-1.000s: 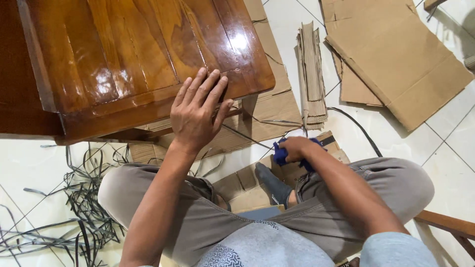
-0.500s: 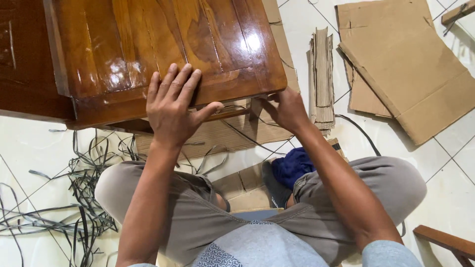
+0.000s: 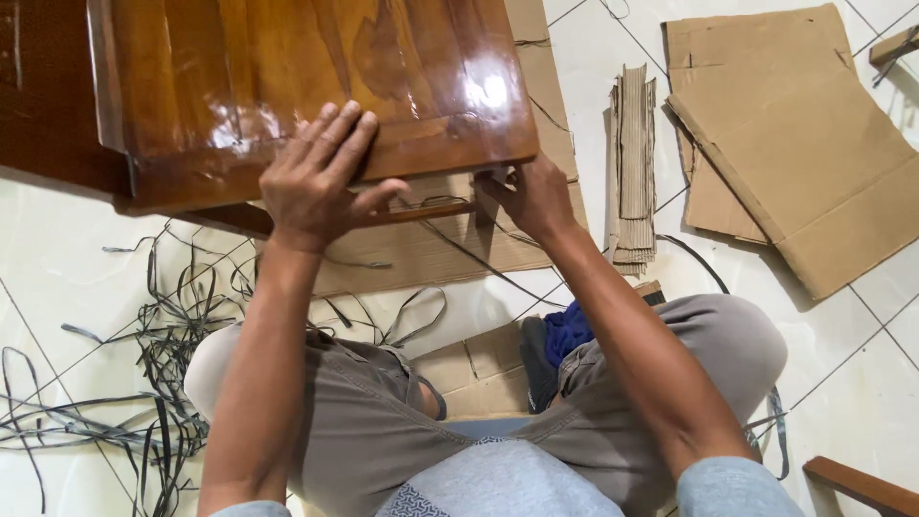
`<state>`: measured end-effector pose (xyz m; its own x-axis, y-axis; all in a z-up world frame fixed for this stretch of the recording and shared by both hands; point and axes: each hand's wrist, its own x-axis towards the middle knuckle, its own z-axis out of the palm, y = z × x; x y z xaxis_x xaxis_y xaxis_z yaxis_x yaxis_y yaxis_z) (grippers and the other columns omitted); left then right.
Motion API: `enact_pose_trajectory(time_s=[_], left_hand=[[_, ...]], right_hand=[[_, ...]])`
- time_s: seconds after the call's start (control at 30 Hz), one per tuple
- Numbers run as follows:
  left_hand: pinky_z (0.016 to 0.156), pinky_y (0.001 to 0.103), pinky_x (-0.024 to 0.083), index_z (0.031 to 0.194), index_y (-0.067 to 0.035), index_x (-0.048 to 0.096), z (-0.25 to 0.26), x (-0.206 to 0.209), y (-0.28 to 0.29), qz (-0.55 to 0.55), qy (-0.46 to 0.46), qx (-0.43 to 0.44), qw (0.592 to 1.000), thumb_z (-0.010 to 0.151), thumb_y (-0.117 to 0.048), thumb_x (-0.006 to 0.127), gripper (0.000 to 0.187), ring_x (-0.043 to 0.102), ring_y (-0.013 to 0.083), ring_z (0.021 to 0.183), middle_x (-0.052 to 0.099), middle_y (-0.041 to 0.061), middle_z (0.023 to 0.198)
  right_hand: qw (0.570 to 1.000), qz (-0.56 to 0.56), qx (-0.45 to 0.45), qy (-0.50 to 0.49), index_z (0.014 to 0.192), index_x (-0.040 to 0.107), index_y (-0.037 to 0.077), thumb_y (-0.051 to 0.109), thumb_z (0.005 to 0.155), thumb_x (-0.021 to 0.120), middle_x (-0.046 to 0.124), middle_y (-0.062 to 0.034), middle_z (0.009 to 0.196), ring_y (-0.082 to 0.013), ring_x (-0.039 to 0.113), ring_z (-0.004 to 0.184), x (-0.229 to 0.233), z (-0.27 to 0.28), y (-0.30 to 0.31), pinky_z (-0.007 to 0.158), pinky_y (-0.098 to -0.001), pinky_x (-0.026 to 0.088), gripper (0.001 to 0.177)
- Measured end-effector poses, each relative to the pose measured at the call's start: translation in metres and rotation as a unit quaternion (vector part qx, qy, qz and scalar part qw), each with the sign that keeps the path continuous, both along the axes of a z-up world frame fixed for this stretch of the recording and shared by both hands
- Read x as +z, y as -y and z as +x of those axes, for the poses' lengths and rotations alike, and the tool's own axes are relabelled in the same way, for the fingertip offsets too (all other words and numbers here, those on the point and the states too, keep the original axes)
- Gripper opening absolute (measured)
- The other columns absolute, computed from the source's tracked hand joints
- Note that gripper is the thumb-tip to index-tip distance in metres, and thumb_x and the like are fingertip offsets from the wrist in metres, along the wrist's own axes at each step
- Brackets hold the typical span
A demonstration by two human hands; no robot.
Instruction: Wiping a wooden chair and wrapping its legs with cardboard and plastic strips for protection
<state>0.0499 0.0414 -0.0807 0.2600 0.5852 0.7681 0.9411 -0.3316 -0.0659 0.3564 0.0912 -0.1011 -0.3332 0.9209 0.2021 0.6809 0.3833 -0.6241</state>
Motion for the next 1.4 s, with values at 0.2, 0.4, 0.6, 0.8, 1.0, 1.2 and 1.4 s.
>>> enact_pose_trajectory(time_s=[0.2, 0.4, 0.6, 0.8, 1.0, 1.2, 1.4], left_hand=[[0.101, 0.039, 0.063, 0.126, -0.016, 0.082, -0.023, 0.049, -0.004, -0.030, 0.003, -0.004, 1.000, 0.093, -0.074, 0.068, 0.068, 0.076, 0.0262, 0.115, 0.078, 0.006, 0.127], [0.103, 0.042, 0.060, 0.120, -0.008, 0.084, -0.029, 0.058, 0.000, -0.033, 0.055, -0.039, 0.997, 0.088, -0.065, 0.080, 0.065, 0.075, 0.0281, 0.115, 0.078, 0.008, 0.125], [0.114, 0.047, 0.041, 0.106, -0.011, 0.079, 0.006, 0.032, 0.006, 0.011, 0.173, 0.002, 0.985, 0.100, -0.062, 0.050, 0.059, 0.070, 0.0244, 0.111, 0.078, 0.006, 0.115], [0.085, 0.040, 0.053, 0.095, -0.029, 0.077, 0.091, -0.058, 0.039, -0.050, 0.176, -0.138, 0.973, 0.095, -0.042, 0.073, 0.014, 0.069, 0.0216, 0.083, 0.072, -0.004, 0.091], [0.091, 0.049, 0.053, 0.104, -0.019, 0.076, 0.142, -0.114, 0.069, -0.464, 0.156, -0.145, 0.860, 0.104, -0.040, 0.055, 0.029, 0.072, 0.0367, 0.100, 0.075, 0.014, 0.100], [0.098, 0.051, 0.052, 0.120, -0.023, 0.074, 0.153, -0.195, 0.096, -0.674, 0.215, 0.027, 0.706, 0.100, -0.046, 0.052, 0.038, 0.069, 0.0390, 0.112, 0.076, 0.012, 0.116], [0.094, 0.051, 0.055, 0.112, -0.037, 0.076, 0.170, -0.246, 0.097, -0.689, 0.325, 0.096, 0.641, 0.095, -0.060, 0.052, 0.037, 0.070, 0.0328, 0.111, 0.078, -0.001, 0.106]], right_hand=[[0.996, 0.052, 0.052, -0.041, 0.113, 0.064, 0.005, 0.018, 0.086, 0.085, 0.072, -0.0116, 0.097, -0.0219, 0.073, 0.074, 0.006, -0.028, -0.008, 0.064, -0.0329, 0.064, 0.036], [0.988, -0.123, 0.073, -0.060, 0.131, 0.063, -0.001, 0.016, 0.094, 0.071, 0.074, -0.0196, 0.109, -0.0275, 0.076, 0.089, -0.023, -0.011, -0.007, 0.077, -0.0361, 0.065, 0.042], [0.950, -0.264, -0.029, 0.162, 0.153, 0.039, 0.000, 0.034, 0.095, 0.061, 0.051, -0.0252, 0.147, -0.0431, 0.052, 0.131, -0.219, 0.062, 0.035, 0.107, -0.0504, 0.043, 0.071], [0.947, -0.253, 0.004, 0.195, 0.153, 0.033, -0.005, 0.020, 0.089, 0.061, 0.043, -0.0355, 0.137, -0.0603, 0.064, 0.110, -0.302, 0.088, 0.083, 0.091, -0.0637, 0.057, 0.075], [0.942, -0.252, -0.018, 0.223, 0.109, 0.065, 0.004, 0.028, 0.097, 0.056, 0.063, -0.0213, 0.101, -0.0455, 0.069, 0.104, -0.302, 0.077, 0.078, 0.089, -0.0540, 0.056, 0.029], [0.942, -0.284, 0.000, 0.179, 0.098, 0.070, 0.007, 0.032, 0.101, 0.048, 0.071, -0.0259, 0.098, -0.0479, 0.068, 0.104, -0.237, 0.056, 0.078, 0.094, -0.0576, 0.053, 0.033], [0.928, -0.305, 0.071, 0.203, 0.094, 0.069, 0.008, 0.025, 0.096, 0.047, 0.073, -0.0230, 0.092, -0.0463, 0.071, 0.095, -0.199, 0.047, 0.098, 0.081, -0.0543, 0.053, 0.028]])
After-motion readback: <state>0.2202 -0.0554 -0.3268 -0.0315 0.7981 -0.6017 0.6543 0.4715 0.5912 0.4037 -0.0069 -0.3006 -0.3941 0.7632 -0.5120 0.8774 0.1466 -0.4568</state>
